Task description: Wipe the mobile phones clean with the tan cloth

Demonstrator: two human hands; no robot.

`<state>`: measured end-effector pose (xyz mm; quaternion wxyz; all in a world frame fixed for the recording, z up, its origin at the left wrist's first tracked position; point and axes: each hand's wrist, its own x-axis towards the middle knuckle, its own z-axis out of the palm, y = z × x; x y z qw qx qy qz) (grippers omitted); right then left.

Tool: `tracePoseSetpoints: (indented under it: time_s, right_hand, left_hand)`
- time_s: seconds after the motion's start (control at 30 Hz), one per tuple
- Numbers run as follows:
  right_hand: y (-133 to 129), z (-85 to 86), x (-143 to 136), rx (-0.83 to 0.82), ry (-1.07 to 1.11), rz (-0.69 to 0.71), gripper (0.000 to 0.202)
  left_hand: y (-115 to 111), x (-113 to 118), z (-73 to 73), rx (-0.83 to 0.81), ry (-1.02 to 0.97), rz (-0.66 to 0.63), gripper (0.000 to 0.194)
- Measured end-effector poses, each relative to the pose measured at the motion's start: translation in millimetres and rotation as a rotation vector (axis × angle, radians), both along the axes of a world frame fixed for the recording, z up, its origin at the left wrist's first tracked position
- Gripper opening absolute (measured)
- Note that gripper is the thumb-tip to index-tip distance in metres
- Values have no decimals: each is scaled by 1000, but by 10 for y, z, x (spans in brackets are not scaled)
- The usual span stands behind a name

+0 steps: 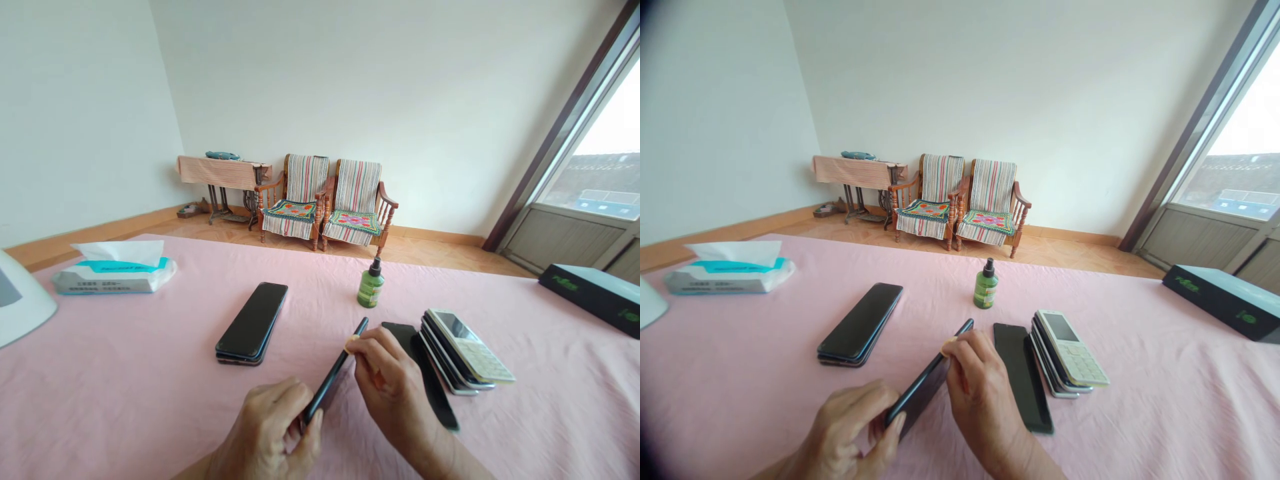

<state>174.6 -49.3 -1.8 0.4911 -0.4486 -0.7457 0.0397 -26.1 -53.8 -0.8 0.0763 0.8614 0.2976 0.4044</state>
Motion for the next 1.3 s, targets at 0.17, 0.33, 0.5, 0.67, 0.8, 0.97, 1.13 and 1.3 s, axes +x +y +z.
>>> tracePoseSetpoints:
  time_s: [0.17,0.33,0.5,0.67,0.8,0.97,1.13,1.3]
  right_hand:
    - [-19,2,-12,2,6,2,25]
    - [-5,1,16,-47,32,-24,24]
    - [83,9,150,-62,129,-158,15]
    - [123,-15,218,-151,183,-203,14]
    - [143,-38,248,-161,175,-249,18]
    - [193,-61,287,-174,179,-232,19]
    - [230,-70,325,-158,210,-207,14]
    - [198,-65,287,-91,163,-163,15]
  left_hand:
    - [13,-11,6,0,-1,-9,23]
    - [16,-7,17,4,-13,-7,22]
    - [2,-16,-5,12,-1,-10,22]
    - [-9,-29,-10,89,28,11,21]
    - [-22,-26,0,127,42,22,20]
    - [-29,-13,15,149,36,35,20]
    - [-21,1,3,157,49,38,20]
    - [-11,0,-2,169,45,32,19]
